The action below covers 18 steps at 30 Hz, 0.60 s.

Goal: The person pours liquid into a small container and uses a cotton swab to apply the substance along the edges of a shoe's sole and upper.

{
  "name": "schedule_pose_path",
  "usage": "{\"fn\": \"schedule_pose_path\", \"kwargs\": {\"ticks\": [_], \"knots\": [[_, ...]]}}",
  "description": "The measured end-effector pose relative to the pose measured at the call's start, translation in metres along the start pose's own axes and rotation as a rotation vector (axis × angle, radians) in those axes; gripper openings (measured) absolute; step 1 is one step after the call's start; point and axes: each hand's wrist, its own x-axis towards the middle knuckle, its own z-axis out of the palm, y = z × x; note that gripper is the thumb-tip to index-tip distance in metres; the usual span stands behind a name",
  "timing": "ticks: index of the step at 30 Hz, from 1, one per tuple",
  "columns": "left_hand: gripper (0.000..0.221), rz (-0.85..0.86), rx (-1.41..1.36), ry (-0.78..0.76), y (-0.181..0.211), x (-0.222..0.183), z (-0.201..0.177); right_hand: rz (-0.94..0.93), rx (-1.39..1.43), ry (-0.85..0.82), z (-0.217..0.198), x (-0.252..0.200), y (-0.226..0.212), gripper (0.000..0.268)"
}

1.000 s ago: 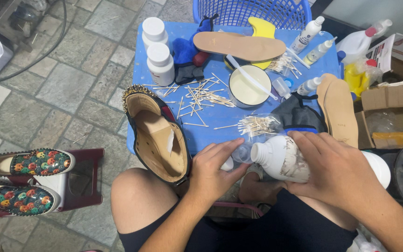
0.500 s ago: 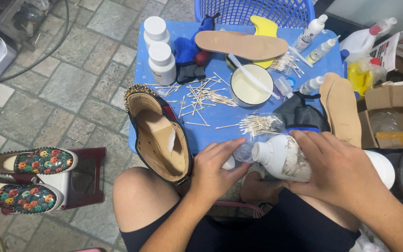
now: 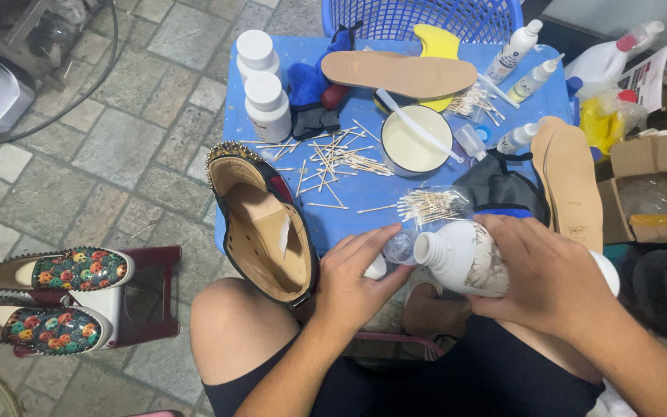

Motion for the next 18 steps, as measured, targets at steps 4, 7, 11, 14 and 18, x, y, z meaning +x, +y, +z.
{"fn": "schedule_pose_path", "kwargs": {"ticks": [4, 7, 11, 14, 18], "knots": [[0.050, -0.014, -0.008, 0.020, 0.002, -0.001, 0.001, 0.104, 0.070, 0.055, 0.018, -0.003, 0.002, 0.091], [0.051, -0.096, -0.028, 0.021, 0.003, -0.001, 0.003, 0.136, 0.164, 0.137, 0.038, -0.011, 0.008, 0.092], [0.051, -0.206, 0.012, 0.045, 0.003, 0.002, 0.009, 0.166, 0.335, 0.251, 0.071, -0.027, 0.016, 0.099], [0.050, -0.221, 0.098, 0.083, -0.001, 0.008, 0.016, 0.306, 0.508, 0.217, 0.098, -0.042, 0.020, 0.104], [0.048, -0.201, 0.221, 0.159, -0.014, 0.020, 0.029, 0.162, 0.733, 0.296, 0.131, -0.058, 0.021, 0.102]]}}
